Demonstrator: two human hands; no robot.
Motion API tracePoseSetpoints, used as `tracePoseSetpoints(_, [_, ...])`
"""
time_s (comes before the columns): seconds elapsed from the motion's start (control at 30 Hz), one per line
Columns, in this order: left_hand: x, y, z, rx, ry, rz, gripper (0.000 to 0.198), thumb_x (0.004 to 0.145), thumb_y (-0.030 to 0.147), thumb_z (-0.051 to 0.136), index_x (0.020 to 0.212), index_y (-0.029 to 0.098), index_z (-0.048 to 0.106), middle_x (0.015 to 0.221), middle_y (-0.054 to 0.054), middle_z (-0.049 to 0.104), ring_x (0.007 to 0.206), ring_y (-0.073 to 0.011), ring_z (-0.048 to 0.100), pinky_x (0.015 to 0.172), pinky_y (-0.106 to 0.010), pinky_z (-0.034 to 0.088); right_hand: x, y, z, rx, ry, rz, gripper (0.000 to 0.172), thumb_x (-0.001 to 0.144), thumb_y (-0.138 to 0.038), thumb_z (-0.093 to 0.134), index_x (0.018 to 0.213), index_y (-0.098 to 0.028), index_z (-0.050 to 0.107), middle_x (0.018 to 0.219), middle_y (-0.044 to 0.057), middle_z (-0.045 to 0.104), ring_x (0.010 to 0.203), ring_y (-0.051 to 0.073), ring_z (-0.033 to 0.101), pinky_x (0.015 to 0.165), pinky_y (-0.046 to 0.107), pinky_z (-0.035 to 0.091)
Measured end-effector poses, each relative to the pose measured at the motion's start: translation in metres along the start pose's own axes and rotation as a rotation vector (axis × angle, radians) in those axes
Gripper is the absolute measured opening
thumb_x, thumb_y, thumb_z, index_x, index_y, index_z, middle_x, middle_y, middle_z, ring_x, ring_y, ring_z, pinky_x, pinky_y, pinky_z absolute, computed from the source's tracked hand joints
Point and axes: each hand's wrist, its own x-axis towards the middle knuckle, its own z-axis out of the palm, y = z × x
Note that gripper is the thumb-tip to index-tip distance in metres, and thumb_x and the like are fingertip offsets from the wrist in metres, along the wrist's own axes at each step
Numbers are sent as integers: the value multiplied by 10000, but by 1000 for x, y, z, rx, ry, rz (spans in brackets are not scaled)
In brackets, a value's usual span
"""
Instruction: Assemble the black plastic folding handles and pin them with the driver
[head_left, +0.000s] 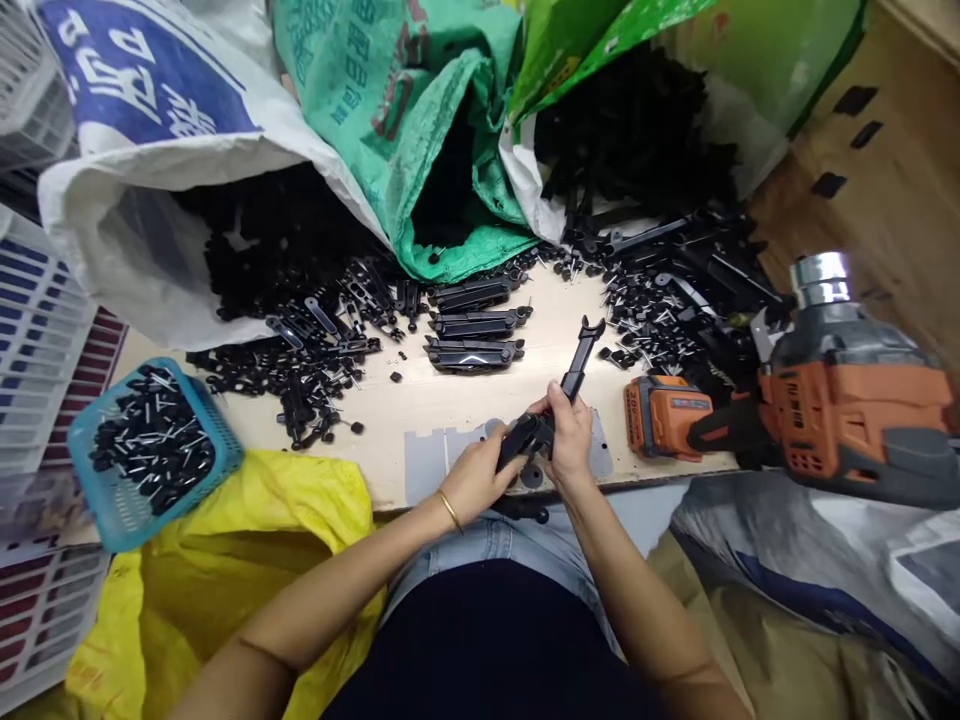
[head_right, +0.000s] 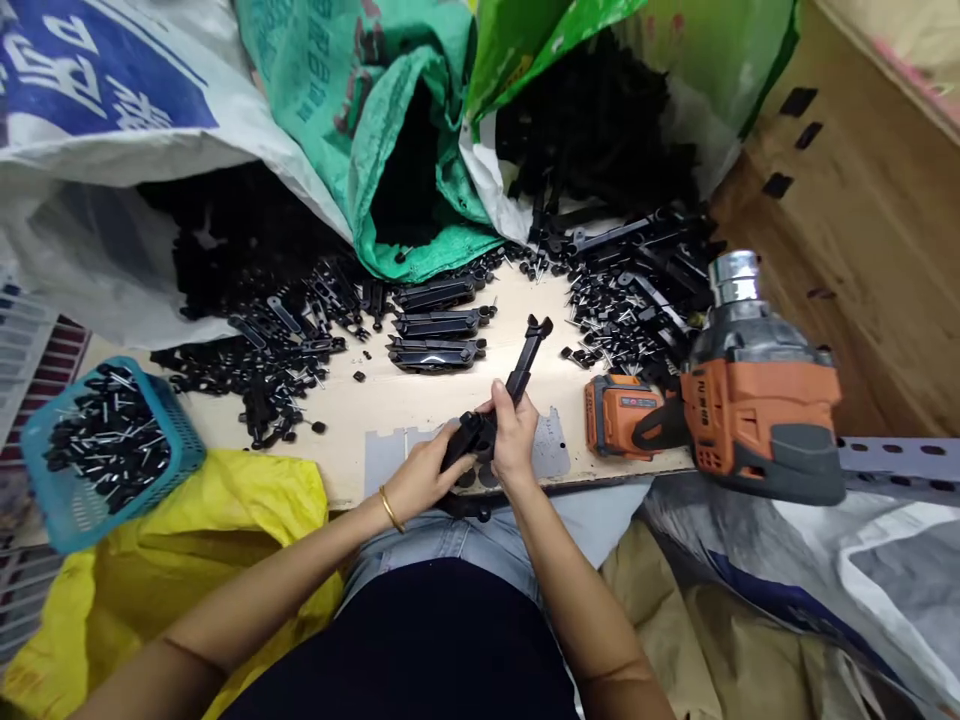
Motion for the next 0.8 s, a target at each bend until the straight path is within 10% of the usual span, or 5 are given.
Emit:
tracePoseSetpoints(0.2, [-2, 3, 7, -106, -55, -32, 322, 841, 395, 513, 1075, 175, 485, 725, -31, 627, 654, -209, 641, 597, -287, 463, 5, 1, -14, -111, -38, -7, 463, 702, -574, 608, 509, -159, 541, 457, -3, 548, 416, 96, 477, 436, 230, 378])
tracePoseSetpoints(0.5, [16, 7, 4, -898, -163, -191, 667, 763, 760, 361, 716, 127, 566, 481, -8, 533, 409, -94, 484, 426, -202, 362, -15, -2, -8, -132, -44, -65, 406, 750, -542, 595, 606, -166, 548, 484, -37, 515, 414, 80, 439, 415, 214, 349])
tracePoseSetpoints(0.8, [17, 1, 11, -1145, -227, -198, 741, 741, 720, 479, 1223, 156, 469, 606, 32, 527, 453, -75, 458, 481, -212, 408, -11, -5, -3, -134, -123, -7, 418, 741, -547, 601, 583, -166, 532, 479, -28, 534, 401, 82, 449, 418, 218, 362])
